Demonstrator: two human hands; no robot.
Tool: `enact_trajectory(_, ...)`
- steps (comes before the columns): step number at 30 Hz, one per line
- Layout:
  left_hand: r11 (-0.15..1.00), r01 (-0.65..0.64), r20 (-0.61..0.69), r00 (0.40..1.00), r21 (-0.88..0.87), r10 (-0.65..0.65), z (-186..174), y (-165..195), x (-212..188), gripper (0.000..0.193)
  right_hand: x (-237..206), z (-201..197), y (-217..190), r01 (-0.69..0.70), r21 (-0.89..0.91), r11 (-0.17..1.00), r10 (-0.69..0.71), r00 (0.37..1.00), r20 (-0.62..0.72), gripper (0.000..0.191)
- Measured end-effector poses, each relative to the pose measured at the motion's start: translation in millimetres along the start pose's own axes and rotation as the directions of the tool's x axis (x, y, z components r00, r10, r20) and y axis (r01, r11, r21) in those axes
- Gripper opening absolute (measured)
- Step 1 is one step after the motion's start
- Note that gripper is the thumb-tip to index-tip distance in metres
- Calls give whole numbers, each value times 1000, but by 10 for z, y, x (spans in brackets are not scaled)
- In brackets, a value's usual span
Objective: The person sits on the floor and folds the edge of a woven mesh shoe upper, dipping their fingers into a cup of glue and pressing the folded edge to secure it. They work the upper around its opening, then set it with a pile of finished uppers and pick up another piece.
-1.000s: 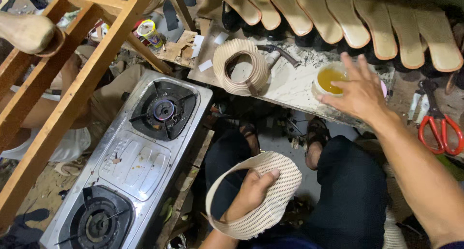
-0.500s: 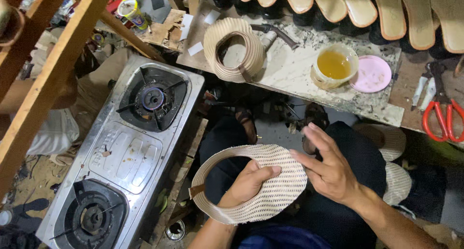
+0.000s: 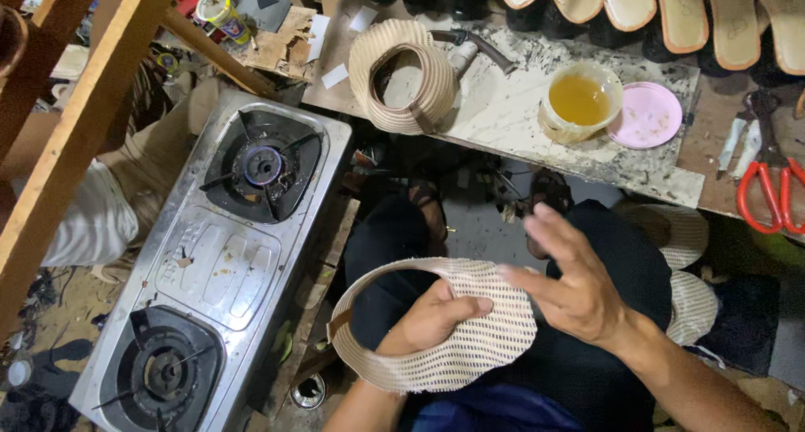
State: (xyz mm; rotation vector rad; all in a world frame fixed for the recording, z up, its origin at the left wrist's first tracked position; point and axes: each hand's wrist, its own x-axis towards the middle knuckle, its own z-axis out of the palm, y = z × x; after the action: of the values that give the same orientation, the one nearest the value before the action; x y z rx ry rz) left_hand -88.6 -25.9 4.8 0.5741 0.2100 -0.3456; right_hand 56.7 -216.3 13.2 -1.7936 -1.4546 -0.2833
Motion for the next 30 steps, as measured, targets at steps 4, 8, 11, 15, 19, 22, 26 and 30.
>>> enact_trajectory(4,942,-109,-178,969,318,172,36,-38,-9,27,56,-19,25,-138,-160,977,155,983,101,46)
enact_trajectory(8,813,-278,-293,833,512,469,-6,16,126,25,57,-48,40,-282,-38,959,282,959,-5,43)
enact_trajectory(11,895,-367,-273,861,255,430,-64,111,198,30,36,4,6,-361,43,931,361,932,14,41)
enact_trajectory(15,927,-343,-218,903,150,369,-30,139,206,34,27,95,-53,-415,133,900,412,910,52,43)
enact_trajectory(19,944,-281,-158,938,173,308,27,133,164,37,94,126,-14,-246,83,966,241,968,65,51)
enact_trajectory(22,950,-211,-83,969,230,235,-4,151,95,38,171,108,63,-140,-52,989,145,983,110,56)
enact_trajectory(26,958,-130,-121,979,254,165,-71,115,66,37,178,50,35,-174,20,985,173,984,51,50)
enact_trajectory(30,924,-38,-172,979,379,111,-119,72,99,35,167,40,43,-94,-46,994,101,977,190,56)
